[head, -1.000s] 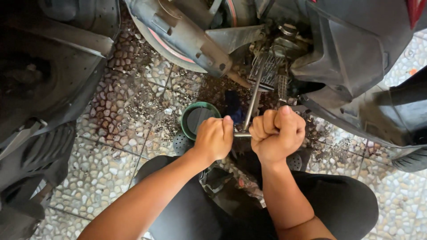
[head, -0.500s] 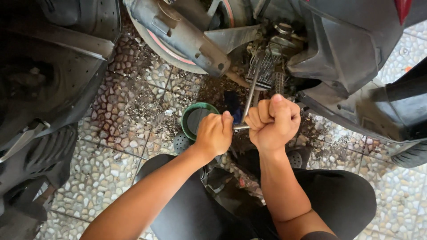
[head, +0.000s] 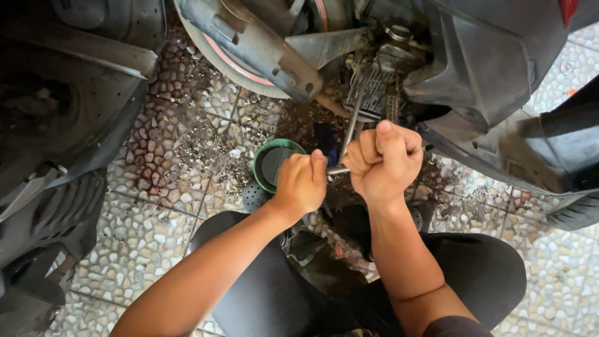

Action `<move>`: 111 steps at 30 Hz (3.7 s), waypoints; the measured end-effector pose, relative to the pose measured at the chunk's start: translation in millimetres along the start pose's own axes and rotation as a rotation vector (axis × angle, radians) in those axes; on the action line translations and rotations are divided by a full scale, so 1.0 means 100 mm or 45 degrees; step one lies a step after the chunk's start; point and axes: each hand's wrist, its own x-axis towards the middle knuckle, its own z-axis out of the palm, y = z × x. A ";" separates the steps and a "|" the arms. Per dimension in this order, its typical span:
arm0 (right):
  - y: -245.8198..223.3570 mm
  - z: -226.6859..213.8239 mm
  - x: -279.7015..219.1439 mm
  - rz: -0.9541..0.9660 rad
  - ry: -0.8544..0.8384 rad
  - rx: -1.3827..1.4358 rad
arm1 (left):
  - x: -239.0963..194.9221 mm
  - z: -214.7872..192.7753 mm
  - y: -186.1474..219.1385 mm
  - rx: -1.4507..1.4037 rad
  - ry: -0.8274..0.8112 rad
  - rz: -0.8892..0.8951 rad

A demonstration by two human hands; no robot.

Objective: The person sits on the floor beside a red scooter and uses an L-shaped socket wrench to loosen and remove a bolt from the engine area, handling the removed bolt and a small metal part. They then reposition the wrench and continue turning bolts on the engine casing.

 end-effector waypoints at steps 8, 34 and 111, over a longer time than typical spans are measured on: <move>-0.03 0.02 0.02 0.019 0.008 -0.031 | -0.01 0.01 0.03 -0.034 -0.044 0.008; 0.08 -0.02 -0.10 0.106 -0.013 -1.271 | -0.03 0.54 -0.66 -0.556 -0.609 0.045; 0.25 -0.97 -0.80 1.102 -0.059 -0.869 | 0.42 -0.38 0.54 -1.200 -1.050 0.119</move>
